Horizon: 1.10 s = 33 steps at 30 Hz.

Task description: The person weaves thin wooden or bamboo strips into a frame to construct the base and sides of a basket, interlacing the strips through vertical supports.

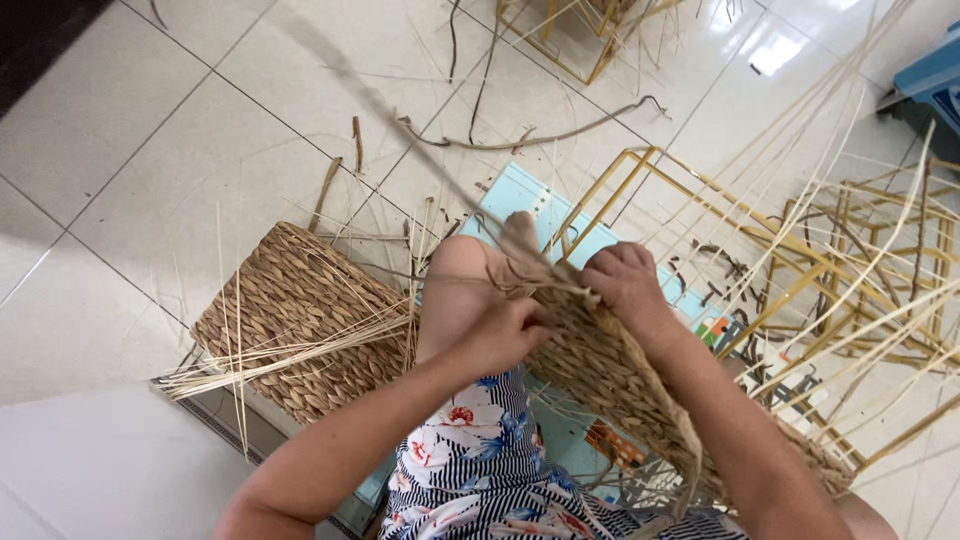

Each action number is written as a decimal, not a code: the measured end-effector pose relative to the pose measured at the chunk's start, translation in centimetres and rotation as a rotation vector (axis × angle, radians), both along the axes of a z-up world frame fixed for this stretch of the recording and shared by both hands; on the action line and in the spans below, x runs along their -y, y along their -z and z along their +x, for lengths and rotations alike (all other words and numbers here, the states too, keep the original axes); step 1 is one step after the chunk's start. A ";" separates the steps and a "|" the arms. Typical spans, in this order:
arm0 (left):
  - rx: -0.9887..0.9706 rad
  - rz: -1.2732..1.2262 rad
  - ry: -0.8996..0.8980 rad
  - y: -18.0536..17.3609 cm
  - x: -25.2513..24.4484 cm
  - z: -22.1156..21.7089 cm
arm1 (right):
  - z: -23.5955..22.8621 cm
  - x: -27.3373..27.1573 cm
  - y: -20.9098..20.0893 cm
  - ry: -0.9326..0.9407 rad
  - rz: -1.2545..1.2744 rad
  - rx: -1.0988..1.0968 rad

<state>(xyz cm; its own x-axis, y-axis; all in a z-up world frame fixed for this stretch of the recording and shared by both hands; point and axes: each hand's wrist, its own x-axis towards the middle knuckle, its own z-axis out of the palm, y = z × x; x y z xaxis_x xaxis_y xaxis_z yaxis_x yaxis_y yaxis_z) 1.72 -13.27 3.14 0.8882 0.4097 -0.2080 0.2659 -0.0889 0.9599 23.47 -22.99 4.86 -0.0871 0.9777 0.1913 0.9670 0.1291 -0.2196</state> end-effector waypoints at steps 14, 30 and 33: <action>0.258 -0.127 -0.441 4.4 0.5 1.4 | -3.7 2.9 -2.0 0.040 0.035 -0.025; 0.423 -0.505 -0.448 13.3 0.6 3.5 | -6.2 3.8 -2.4 0.073 0.065 0.018; 0.470 -0.590 -0.484 13.4 0.4 4.6 | -6.4 3.4 -2.7 0.092 0.011 0.072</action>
<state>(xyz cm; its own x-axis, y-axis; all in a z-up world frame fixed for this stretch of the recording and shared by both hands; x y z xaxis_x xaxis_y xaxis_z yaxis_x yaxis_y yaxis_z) 6.27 -13.68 -10.29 0.6925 0.7029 -0.1622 -0.2856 0.4737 0.8331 17.05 -26.38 7.57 -0.0110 0.9801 0.1980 0.9881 0.0411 -0.1485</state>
